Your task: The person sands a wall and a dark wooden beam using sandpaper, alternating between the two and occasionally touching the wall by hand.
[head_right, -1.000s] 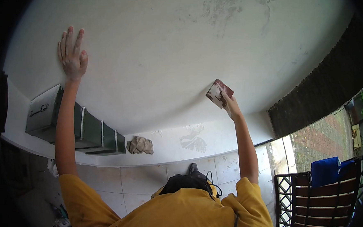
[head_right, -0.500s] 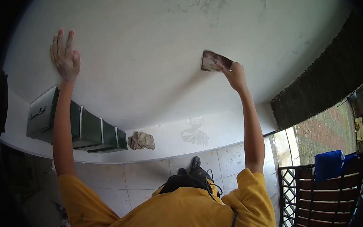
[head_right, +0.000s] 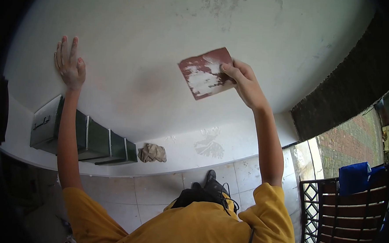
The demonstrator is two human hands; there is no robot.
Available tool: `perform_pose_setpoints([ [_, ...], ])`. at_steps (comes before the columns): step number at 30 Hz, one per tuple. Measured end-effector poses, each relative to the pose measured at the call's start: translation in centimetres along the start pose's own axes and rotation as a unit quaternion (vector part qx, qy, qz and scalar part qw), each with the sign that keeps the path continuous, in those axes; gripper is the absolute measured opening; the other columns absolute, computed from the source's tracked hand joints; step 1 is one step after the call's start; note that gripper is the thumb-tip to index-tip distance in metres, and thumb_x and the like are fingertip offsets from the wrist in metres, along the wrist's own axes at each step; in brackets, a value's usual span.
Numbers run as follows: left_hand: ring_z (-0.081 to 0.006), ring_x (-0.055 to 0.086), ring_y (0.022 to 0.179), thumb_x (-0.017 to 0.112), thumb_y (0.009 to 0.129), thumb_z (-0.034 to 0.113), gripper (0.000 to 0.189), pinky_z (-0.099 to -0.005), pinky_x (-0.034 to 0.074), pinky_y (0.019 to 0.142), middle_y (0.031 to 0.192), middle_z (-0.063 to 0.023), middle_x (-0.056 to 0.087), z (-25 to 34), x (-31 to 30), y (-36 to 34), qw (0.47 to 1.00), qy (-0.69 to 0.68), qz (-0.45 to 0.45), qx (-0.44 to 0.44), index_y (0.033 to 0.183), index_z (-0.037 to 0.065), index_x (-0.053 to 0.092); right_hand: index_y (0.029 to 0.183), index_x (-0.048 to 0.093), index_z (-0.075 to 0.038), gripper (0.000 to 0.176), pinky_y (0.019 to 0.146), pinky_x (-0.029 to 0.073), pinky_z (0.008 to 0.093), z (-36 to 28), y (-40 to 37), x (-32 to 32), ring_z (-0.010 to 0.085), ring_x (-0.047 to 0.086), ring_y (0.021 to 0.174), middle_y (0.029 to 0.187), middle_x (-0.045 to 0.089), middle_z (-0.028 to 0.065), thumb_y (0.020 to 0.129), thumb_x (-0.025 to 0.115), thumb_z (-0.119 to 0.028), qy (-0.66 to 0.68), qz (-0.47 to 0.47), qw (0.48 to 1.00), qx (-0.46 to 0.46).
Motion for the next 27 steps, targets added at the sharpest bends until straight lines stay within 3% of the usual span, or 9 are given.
perform_pose_setpoints([
  [4,-0.0319,0.040,0.137,0.031,0.095,0.040,0.053,-0.0526,0.027,0.112,0.152,-0.0060,0.040,0.1,0.0,0.2,1.000,-0.005,-0.004,-0.007,0.145,0.030,0.046,0.112,0.061,-0.002,0.034,0.092,0.043,0.0338,-2.7,2.4,2.2,0.0133,0.056,0.100,0.109,0.062,0.0039,0.096,0.057,-0.032,0.152,-0.206,0.962,-0.095],
  [6,-0.0323,0.040,0.137,0.032,0.094,0.038,0.053,-0.0530,0.027,0.112,0.152,-0.0063,0.040,0.0,0.0,-0.2,1.000,-0.004,-0.011,-0.006,0.145,0.030,0.046,0.103,0.063,-0.003,0.031,0.086,0.044,0.0303,-3.5,5.3,2.2,0.0107,0.055,0.092,0.100,0.063,0.0018,0.096,0.058,-0.032,0.190,-0.109,0.968,-0.122],
  [8,-0.0326,0.040,0.136,0.033,0.093,0.037,0.053,-0.0530,0.027,0.112,0.152,-0.0067,0.040,0.4,-0.5,-0.1,1.000,-0.003,-0.024,-0.011,0.145,0.030,0.046,0.087,0.063,-0.005,0.029,0.067,0.042,0.0249,-2.9,7.3,-0.7,0.0065,0.051,0.070,0.077,0.059,-0.0020,0.095,0.064,-0.033,-0.308,0.176,0.920,-0.164],
  [13,-0.0335,0.040,0.136,0.034,0.092,0.035,0.054,-0.0521,0.027,0.112,0.151,-0.0077,0.040,0.4,-0.7,0.0,1.000,0.002,-0.027,-0.014,0.145,0.029,0.046,0.070,0.065,-0.005,0.035,0.051,0.034,0.0241,-2.8,6.9,-3.2,0.0053,0.045,0.055,0.059,0.059,0.0008,0.089,0.070,-0.034,0.092,0.065,0.984,-0.140],
  [14,-0.0335,0.040,0.136,0.034,0.093,0.036,0.054,-0.0519,0.027,0.113,0.151,-0.0078,0.040,0.5,-0.8,-0.1,0.999,0.002,-0.031,-0.017,0.144,0.029,0.046,0.070,0.064,-0.006,0.035,0.051,0.034,0.0240,-2.9,7.9,-4.5,0.0060,0.044,0.054,0.059,0.058,-0.0016,0.088,0.072,-0.036,-0.161,0.109,0.965,-0.174],
  [16,-0.0333,0.040,0.137,0.033,0.094,0.036,0.053,-0.0517,0.027,0.113,0.151,-0.0079,0.041,0.4,-0.5,0.2,1.000,0.002,-0.026,-0.016,0.144,0.028,0.047,0.067,0.062,-0.006,0.037,0.050,0.033,0.0253,-3.5,7.3,-5.0,0.0066,0.043,0.052,0.055,0.054,-0.0009,0.087,0.073,-0.036,-0.504,0.286,0.793,-0.187],
  [19,-0.0327,0.040,0.137,0.032,0.095,0.037,0.052,-0.0516,0.026,0.113,0.151,-0.0077,0.041,0.1,-0.6,0.7,1.000,0.010,-0.016,-0.012,0.144,0.028,0.047,0.061,0.058,-0.004,0.042,0.048,0.034,0.0287,-3.7,7.0,-5.0,0.0080,0.040,0.049,0.048,0.048,0.0024,0.085,0.074,-0.033,-0.032,0.166,0.962,-0.217],
  [22,-0.0322,0.039,0.137,0.033,0.095,0.037,0.052,-0.0512,0.026,0.113,0.151,-0.0073,0.040,0.9,-1.1,0.2,0.999,0.001,-0.034,-0.016,0.144,0.028,0.047,0.062,0.059,-0.005,0.038,0.049,0.036,0.0269,-3.6,7.8,-6.3,0.0076,0.044,0.049,0.051,0.051,0.0020,0.086,0.074,-0.031,-0.454,0.268,0.828,-0.193],
  [27,-0.0318,0.038,0.138,0.033,0.094,0.037,0.053,-0.0509,0.024,0.114,0.152,-0.0069,0.039,0.5,-0.9,0.5,1.000,-0.002,-0.027,-0.012,0.145,0.029,0.045,0.062,0.057,-0.001,0.040,0.048,0.034,0.0286,-3.9,6.1,-5.8,0.0095,0.041,0.048,0.050,0.049,0.0032,0.084,0.076,-0.029,0.078,0.098,0.976,-0.176],
])
Point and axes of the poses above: each hand's wrist, its own y-axis towards the middle knuckle, its own x-axis out of the palm, z = x × y, the point moved 3 cm from there along y, towards the middle knuckle
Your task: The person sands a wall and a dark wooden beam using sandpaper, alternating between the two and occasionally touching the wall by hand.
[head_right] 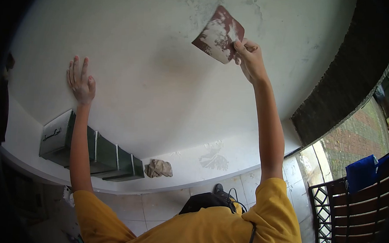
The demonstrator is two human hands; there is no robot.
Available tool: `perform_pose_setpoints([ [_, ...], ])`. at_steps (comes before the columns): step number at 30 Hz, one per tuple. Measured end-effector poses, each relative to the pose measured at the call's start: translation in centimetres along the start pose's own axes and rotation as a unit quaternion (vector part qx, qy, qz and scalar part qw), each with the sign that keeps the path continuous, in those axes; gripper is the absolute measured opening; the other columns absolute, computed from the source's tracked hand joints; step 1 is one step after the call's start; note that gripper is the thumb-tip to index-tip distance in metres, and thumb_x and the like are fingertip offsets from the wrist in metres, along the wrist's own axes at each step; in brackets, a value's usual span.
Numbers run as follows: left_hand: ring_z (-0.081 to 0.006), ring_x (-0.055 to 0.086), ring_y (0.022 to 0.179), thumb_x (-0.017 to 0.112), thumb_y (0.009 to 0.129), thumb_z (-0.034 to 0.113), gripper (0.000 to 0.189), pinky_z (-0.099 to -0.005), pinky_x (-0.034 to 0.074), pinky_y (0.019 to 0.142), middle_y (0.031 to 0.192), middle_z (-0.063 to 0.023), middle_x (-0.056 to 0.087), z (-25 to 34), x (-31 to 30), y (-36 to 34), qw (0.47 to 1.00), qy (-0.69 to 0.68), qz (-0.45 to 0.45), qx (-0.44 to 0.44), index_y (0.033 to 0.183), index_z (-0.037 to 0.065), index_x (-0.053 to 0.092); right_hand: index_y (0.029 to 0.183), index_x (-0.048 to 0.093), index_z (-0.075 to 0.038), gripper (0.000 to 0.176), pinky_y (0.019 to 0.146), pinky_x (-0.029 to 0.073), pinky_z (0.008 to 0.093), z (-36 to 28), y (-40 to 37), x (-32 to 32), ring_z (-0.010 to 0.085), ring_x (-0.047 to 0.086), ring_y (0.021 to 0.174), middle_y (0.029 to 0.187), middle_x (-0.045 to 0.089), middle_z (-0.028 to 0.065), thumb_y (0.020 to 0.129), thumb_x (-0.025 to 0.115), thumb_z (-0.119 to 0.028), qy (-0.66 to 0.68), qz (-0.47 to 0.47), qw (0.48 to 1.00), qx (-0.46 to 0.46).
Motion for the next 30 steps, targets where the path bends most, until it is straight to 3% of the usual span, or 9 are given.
perform_pose_setpoints([
  [1,-0.0318,0.038,0.138,0.033,0.094,0.037,0.053,-0.0512,0.025,0.114,0.152,-0.0068,0.039,0.1,-0.1,-0.3,1.000,0.000,-0.006,-0.003,0.146,0.029,0.044,0.064,0.059,-0.001,0.039,0.048,0.034,0.0286,0.7,0.5,-1.1,0.0094,0.043,0.048,0.052,0.052,0.0029,0.084,0.076,-0.029,-0.210,0.037,0.976,-0.046],
  [3,-0.0318,0.038,0.138,0.033,0.094,0.038,0.053,-0.0518,0.025,0.114,0.152,-0.0066,0.039,-0.2,0.3,-0.3,1.000,0.002,-0.010,-0.007,0.146,0.030,0.044,0.068,0.062,0.000,0.036,0.047,0.035,0.0285,1.2,1.0,-2.1,0.0092,0.046,0.049,0.057,0.057,0.0024,0.085,0.075,-0.029,-0.592,0.101,0.789,-0.130],
  [7,-0.0320,0.038,0.138,0.033,0.094,0.036,0.054,-0.0527,0.026,0.113,0.153,-0.0062,0.039,-0.4,0.4,-0.3,1.000,0.003,0.004,0.002,0.146,0.030,0.044,0.077,0.066,0.002,0.035,0.055,0.046,0.0289,1.7,-2.5,-3.4,0.0107,0.058,0.056,0.063,0.063,0.0103,0.085,0.075,-0.030,-0.406,0.083,0.909,-0.041],
  [11,-0.0322,0.039,0.137,0.033,0.093,0.035,0.054,-0.0532,0.026,0.113,0.153,-0.0061,0.039,0.0,0.3,-0.2,1.000,0.007,0.003,0.004,0.146,0.030,0.043,0.084,0.069,0.003,0.029,0.059,0.048,0.0293,1.2,-6.4,-5.2,0.0147,0.061,0.060,0.068,0.066,0.0127,0.085,0.074,-0.026,-0.528,0.048,0.848,-0.014],
  [13,-0.0323,0.039,0.137,0.033,0.093,0.035,0.054,-0.0533,0.026,0.113,0.152,-0.0061,0.039,-0.2,0.3,-0.1,1.000,0.011,0.009,0.004,0.146,0.030,0.043,0.076,0.064,0.001,0.025,0.056,0.043,0.0310,-2.5,-7.7,-4.1,0.0181,0.054,0.057,0.066,0.059,0.0102,0.082,0.078,-0.019,-0.510,0.170,0.826,-0.170],
  [16,-0.0323,0.039,0.138,0.032,0.094,0.036,0.054,-0.0533,0.027,0.113,0.152,-0.0064,0.039,0.2,0.0,0.0,1.000,0.006,0.007,0.005,0.146,0.029,0.043,0.078,0.070,-0.004,0.011,0.065,0.044,0.0307,-8.1,-9.0,-2.5,0.0180,0.056,0.070,0.075,0.064,0.0021,0.076,0.081,-0.005,-0.567,0.333,0.571,-0.492],
  [19,-0.0324,0.039,0.138,0.030,0.096,0.038,0.053,-0.0530,0.027,0.112,0.152,-0.0072,0.039,0.4,0.2,0.2,1.000,0.006,0.017,0.012,0.146,0.028,0.044,0.081,0.070,-0.004,0.015,0.074,0.045,0.0332,-10.8,-8.8,-3.3,0.0191,0.060,0.080,0.081,0.067,0.0031,0.071,0.080,0.000,-0.578,0.301,0.519,-0.553],
  [25,-0.0361,0.038,0.137,0.029,0.099,0.041,0.052,-0.0533,0.027,0.111,0.151,-0.0111,0.039,0.7,0.2,0.0,1.000,0.023,0.009,0.009,0.146,0.023,0.044,0.075,0.066,-0.005,0.019,0.074,0.047,0.0355,-11.1,-8.1,-6.9,0.0227,0.062,0.082,0.080,0.067,0.0051,0.066,0.082,0.000,-0.586,0.301,0.523,-0.541],
  [30,-0.0424,0.035,0.137,0.032,0.100,0.037,0.053,-0.0536,0.024,0.113,0.151,-0.0196,0.036,5.4,-1.3,-0.1,0.998,-0.029,0.008,-0.054,0.146,0.010,0.043,0.087,0.060,-0.003,0.016,0.057,0.045,0.0291,-10.3,-5.2,-10.7,0.0138,0.058,0.064,0.073,0.059,0.0050,0.082,0.072,-0.011,-0.557,0.260,0.722,-0.317],
])
Point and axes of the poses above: each hand's wrist, its own y-axis towards the middle knuckle, its own x-axis out of the palm, z = x × y, the point moved 3 cm from there along y, towards the middle knuckle
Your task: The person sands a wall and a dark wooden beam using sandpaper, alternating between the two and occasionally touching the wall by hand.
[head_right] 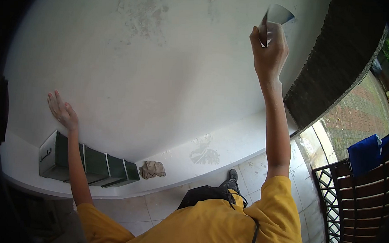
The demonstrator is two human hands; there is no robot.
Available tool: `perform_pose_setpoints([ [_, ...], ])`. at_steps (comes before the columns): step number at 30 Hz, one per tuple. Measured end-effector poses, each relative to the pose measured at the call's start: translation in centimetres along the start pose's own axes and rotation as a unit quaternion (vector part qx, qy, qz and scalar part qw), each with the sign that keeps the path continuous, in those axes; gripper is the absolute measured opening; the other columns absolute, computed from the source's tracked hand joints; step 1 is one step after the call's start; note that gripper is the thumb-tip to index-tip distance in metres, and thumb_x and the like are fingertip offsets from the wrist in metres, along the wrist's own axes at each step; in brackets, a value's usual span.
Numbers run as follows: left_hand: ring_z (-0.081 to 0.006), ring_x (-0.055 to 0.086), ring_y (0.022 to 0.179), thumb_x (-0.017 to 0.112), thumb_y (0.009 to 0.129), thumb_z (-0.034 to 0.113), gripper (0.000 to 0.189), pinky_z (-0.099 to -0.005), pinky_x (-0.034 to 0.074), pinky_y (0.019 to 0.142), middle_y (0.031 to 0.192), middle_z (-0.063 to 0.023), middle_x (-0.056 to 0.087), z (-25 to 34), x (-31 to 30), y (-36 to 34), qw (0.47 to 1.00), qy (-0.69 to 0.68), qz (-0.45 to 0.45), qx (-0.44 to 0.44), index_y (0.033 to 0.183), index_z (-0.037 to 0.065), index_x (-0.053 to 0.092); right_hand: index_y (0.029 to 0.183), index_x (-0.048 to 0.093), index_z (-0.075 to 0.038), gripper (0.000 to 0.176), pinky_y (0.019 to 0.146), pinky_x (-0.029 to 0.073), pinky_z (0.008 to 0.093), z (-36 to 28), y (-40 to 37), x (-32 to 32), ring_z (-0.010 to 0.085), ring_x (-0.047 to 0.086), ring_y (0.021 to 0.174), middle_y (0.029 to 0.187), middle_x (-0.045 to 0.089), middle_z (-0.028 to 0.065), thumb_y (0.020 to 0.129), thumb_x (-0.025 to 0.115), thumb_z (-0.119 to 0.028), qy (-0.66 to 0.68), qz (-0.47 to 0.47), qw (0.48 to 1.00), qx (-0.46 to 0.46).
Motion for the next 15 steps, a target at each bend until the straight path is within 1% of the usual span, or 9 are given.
perform_pose_setpoints([
  [2,-0.0447,0.029,0.139,0.034,0.100,0.033,0.054,-0.0532,0.021,0.114,0.152,-0.0250,0.030,2.6,0.4,-3.5,0.995,-0.009,-0.044,-0.084,0.146,0.005,0.040,0.089,0.061,-0.004,0.016,0.058,0.045,0.0289,0.9,0.6,0.3,0.0134,0.058,0.064,0.075,0.060,0.0043,0.082,0.073,-0.011,-0.010,0.014,0.999,-0.027],
  [3,-0.0444,0.027,0.140,0.036,0.100,0.032,0.054,-0.0531,0.020,0.115,0.153,-0.0254,0.026,4.5,0.6,-5.6,0.990,-0.007,-0.072,-0.122,0.147,0.005,0.038,0.089,0.061,-0.004,0.016,0.058,0.045,0.0288,1.3,0.8,0.7,0.0131,0.058,0.065,0.076,0.061,0.0039,0.081,0.073,-0.010,-0.013,0.019,0.999,-0.041],
  [5,-0.0440,0.022,0.143,0.039,0.098,0.027,0.056,-0.0524,0.019,0.116,0.155,-0.0257,0.021,8.4,1.4,-9.6,0.975,-0.015,-0.120,-0.185,0.149,0.005,0.034,0.091,0.064,-0.006,0.014,0.056,0.043,0.0269,2.9,2.1,1.6,0.0117,0.057,0.069,0.080,0.064,0.0011,0.082,0.073,-0.008,0.043,0.184,0.973,-0.129],
  [7,-0.0438,0.020,0.144,0.044,0.096,0.020,0.057,-0.0512,0.019,0.116,0.157,-0.0254,0.017,12.8,2.1,-12.9,0.955,-0.031,-0.168,-0.242,0.150,0.005,0.032,0.091,0.067,-0.007,0.013,0.061,0.044,0.0294,3.8,3.6,4.2,0.0129,0.057,0.073,0.081,0.064,0.0022,0.081,0.074,-0.007,0.076,0.277,0.938,-0.193],
  [9,-0.0436,0.019,0.144,0.046,0.094,0.012,0.059,-0.0499,0.021,0.115,0.157,-0.0254,0.016,17.6,1.9,-15.0,0.919,-0.082,-0.224,-0.314,0.150,0.006,0.031,0.090,0.071,-0.009,0.014,0.066,0.043,0.0317,6.4,5.2,8.5,0.0152,0.056,0.074,0.080,0.065,0.0023,0.078,0.076,-0.006,-0.007,0.068,0.968,-0.241],
  [10,-0.0436,0.019,0.144,0.047,0.093,0.009,0.060,-0.0492,0.023,0.115,0.157,-0.0255,0.015,19.8,1.6,-16.1,0.892,-0.127,-0.251,-0.353,0.150,0.006,0.031,0.090,0.074,-0.012,0.020,0.068,0.040,0.0305,7.1,5.7,10.1,0.0158,0.055,0.070,0.077,0.064,-0.0001,0.073,0.078,-0.004,0.015,-0.043,0.971,-0.233],
  [12,-0.0442,0.020,0.143,0.047,0.093,0.008,0.060,-0.0474,0.025,0.114,0.157,-0.0255,0.015,23.5,0.7,-20.0,0.854,-0.154,-0.325,-0.376,0.150,0.007,0.031,0.090,0.074,-0.012,0.020,0.066,0.038,0.0294,7.7,5.7,8.2,0.0147,0.054,0.068,0.075,0.063,-0.0022,0.072,0.078,-0.004,0.060,0.065,0.965,-0.248],
  [14,-0.0445,0.021,0.143,0.048,0.093,0.008,0.059,-0.0461,0.025,0.115,0.157,-0.0261,0.015,27.2,-0.9,-24.1,0.785,-0.176,-0.413,-0.427,0.150,0.007,0.031,0.092,0.075,-0.013,0.023,0.062,0.037,0.0278,8.8,5.4,7.8,0.0127,0.052,0.065,0.071,0.060,-0.0042,0.071,0.078,-0.004,0.136,0.189,0.941,-0.245],
  [15,-0.0444,0.021,0.143,0.048,0.094,0.009,0.058,-0.0460,0.025,0.115,0.156,-0.0272,0.015,28.9,-1.6,-27.0,0.744,-0.178,-0.444,-0.465,0.150,0.006,0.032,0.094,0.075,-0.012,0.024,0.060,0.037,0.0275,9.9,5.8,8.6,0.0128,0.051,0.063,0.070,0.059,-0.0039,0.072,0.078,-0.002,0.087,0.105,0.955,-0.262],
])
Point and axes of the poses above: each hand's wrist, its own y-axis towards the middle knuckle, its own x-axis out of the palm, z = x × y, the point moved 3 cm from there along y, towards the middle knuckle
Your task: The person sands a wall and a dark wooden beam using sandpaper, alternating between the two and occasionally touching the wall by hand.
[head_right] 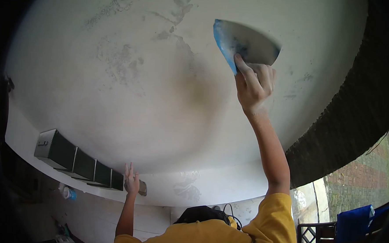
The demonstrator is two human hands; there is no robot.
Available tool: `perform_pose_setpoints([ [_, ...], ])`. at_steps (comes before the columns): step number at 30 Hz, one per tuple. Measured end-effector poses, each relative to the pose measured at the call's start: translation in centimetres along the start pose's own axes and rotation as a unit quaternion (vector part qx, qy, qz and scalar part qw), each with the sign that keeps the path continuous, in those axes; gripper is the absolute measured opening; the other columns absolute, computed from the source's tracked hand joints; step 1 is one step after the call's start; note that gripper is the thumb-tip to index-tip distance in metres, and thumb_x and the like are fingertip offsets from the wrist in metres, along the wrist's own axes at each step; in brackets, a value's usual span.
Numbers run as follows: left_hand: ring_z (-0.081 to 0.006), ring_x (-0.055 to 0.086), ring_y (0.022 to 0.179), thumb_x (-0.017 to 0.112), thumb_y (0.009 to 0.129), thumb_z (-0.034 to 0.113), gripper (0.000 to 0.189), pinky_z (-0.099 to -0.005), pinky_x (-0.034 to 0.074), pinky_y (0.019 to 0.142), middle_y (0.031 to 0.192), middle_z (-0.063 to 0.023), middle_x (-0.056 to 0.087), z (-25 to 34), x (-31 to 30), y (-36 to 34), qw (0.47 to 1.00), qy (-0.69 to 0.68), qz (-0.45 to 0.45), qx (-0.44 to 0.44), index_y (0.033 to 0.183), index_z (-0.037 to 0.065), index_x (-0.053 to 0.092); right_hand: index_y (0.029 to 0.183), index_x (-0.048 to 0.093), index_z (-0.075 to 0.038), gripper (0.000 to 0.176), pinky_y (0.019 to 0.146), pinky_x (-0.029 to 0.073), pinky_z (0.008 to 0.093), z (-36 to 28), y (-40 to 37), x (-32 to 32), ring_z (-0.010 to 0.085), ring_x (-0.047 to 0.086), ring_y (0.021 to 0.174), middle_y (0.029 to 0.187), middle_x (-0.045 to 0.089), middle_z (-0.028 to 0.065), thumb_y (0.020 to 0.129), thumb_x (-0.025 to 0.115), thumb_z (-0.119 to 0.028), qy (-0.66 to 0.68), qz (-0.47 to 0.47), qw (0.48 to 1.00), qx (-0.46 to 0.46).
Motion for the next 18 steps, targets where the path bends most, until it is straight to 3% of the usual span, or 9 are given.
perform_pose_setpoints([
  [2,-0.0442,0.021,0.143,0.049,0.095,0.013,0.056,-0.0464,0.024,0.115,0.155,-0.0296,0.015,-5.0,4.6,-4.7,0.994,-0.020,-0.072,-0.081,0.148,0.003,0.034,0.092,0.076,-0.012,0.026,0.058,0.038,0.0279,1.6,-0.9,1.3,0.0140,0.051,0.062,0.068,0.057,-0.0019,0.070,0.078,0.001,0.043,-0.158,0.982,0.094],
  [4,-0.0440,0.020,0.143,0.054,0.094,0.025,0.060,-0.0470,0.022,0.116,0.154,-0.0319,0.016,-11.5,8.9,-9.6,0.981,0.007,-0.147,-0.128,0.146,0.000,0.036,0.088,0.075,-0.009,0.020,0.055,0.039,0.0284,1.4,0.8,-2.4,0.0145,0.051,0.061,0.069,0.057,0.0013,0.073,0.077,0.004,0.027,-0.053,0.996,0.063],
  [8,-0.0432,0.044,0.128,0.053,0.093,0.030,0.049,-0.0425,0.032,0.111,0.130,-0.0315,0.051,-19.2,14.7,-21.6,0.949,-0.008,-0.228,-0.218,0.132,0.001,0.054,0.093,0.074,0.001,0.015,0.055,0.041,0.0299,3.3,1.2,-5.9,0.0136,0.051,0.063,0.071,0.058,0.0056,0.078,0.077,0.003,-0.014,0.120,0.988,0.101],
  [10,-0.0424,0.056,0.114,0.048,0.094,0.029,0.043,-0.0426,0.041,0.104,0.118,-0.0284,0.061,-19.5,14.8,-25.9,0.933,-0.007,-0.270,-0.239,0.127,0.003,0.060,0.091,0.073,0.001,0.011,0.055,0.041,0.0288,5.3,0.1,-3.4,0.0138,0.051,0.063,0.072,0.059,0.0056,0.080,0.076,0.002,0.021,-0.204,0.963,0.176],
  [11,-0.0415,0.059,0.109,0.048,0.094,0.028,0.042,-0.0422,0.045,0.099,0.115,-0.0264,0.063,-19.3,14.4,-27.8,0.924,0.011,-0.306,-0.230,0.125,0.003,0.061,0.091,0.073,0.001,0.011,0.055,0.041,0.0290,5.0,-0.1,-4.8,0.0140,0.051,0.063,0.072,0.059,0.0059,0.080,0.076,0.001,0.005,-0.145,0.978,0.148],
  [14,-0.0391,0.061,0.107,0.047,0.094,0.027,0.040,-0.0429,0.047,0.094,0.117,-0.0252,0.063,-20.8,15.7,-30.9,0.922,0.135,-0.358,-0.063,0.122,0.002,0.062,0.088,0.073,0.000,0.009,0.055,0.041,0.0289,6.0,-0.2,-5.9,0.0146,0.051,0.062,0.072,0.059,0.0057,0.080,0.076,0.000,-0.018,0.068,0.990,0.120],
  [15,-0.0389,0.061,0.107,0.047,0.094,0.027,0.040,-0.0428,0.047,0.094,0.117,-0.0250,0.063,-21.9,15.1,-31.9,0.903,0.037,-0.356,-0.239,0.122,0.002,0.062,0.087,0.073,0.000,0.008,0.056,0.041,0.0287,6.4,-0.7,-6.2,0.0148,0.051,0.061,0.072,0.058,0.0056,0.080,0.076,0.000,-0.022,0.132,0.983,0.125],
  [16,-0.0386,0.061,0.107,0.047,0.094,0.028,0.040,-0.0427,0.047,0.094,0.117,-0.0247,0.063,-22.0,14.7,-32.1,0.892,0.013,-0.342,-0.295,0.121,0.002,0.062,0.084,0.071,0.001,0.007,0.055,0.041,0.0289,7.0,-0.5,-4.8,0.0151,0.052,0.061,0.071,0.058,0.0055,0.079,0.076,0.000,-0.024,0.008,0.997,0.079],
  [18,-0.0381,0.061,0.107,0.046,0.095,0.028,0.041,-0.0424,0.047,0.094,0.117,-0.0242,0.063,-22.0,13.7,-31.2,0.883,-0.023,-0.309,-0.353,0.121,0.001,0.062,0.083,0.071,0.001,0.007,0.055,0.041,0.0280,6.4,-0.6,-4.2,0.0151,0.052,0.061,0.072,0.059,0.0062,0.080,0.077,0.000,-0.010,-0.126,0.979,0.160],
])
Point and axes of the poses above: each hand's wrist, its own y-axis towards the middle knuckle, its own x-axis out of the palm, z = x × y, the point moved 3 cm from there along y, towards the middle knuckle
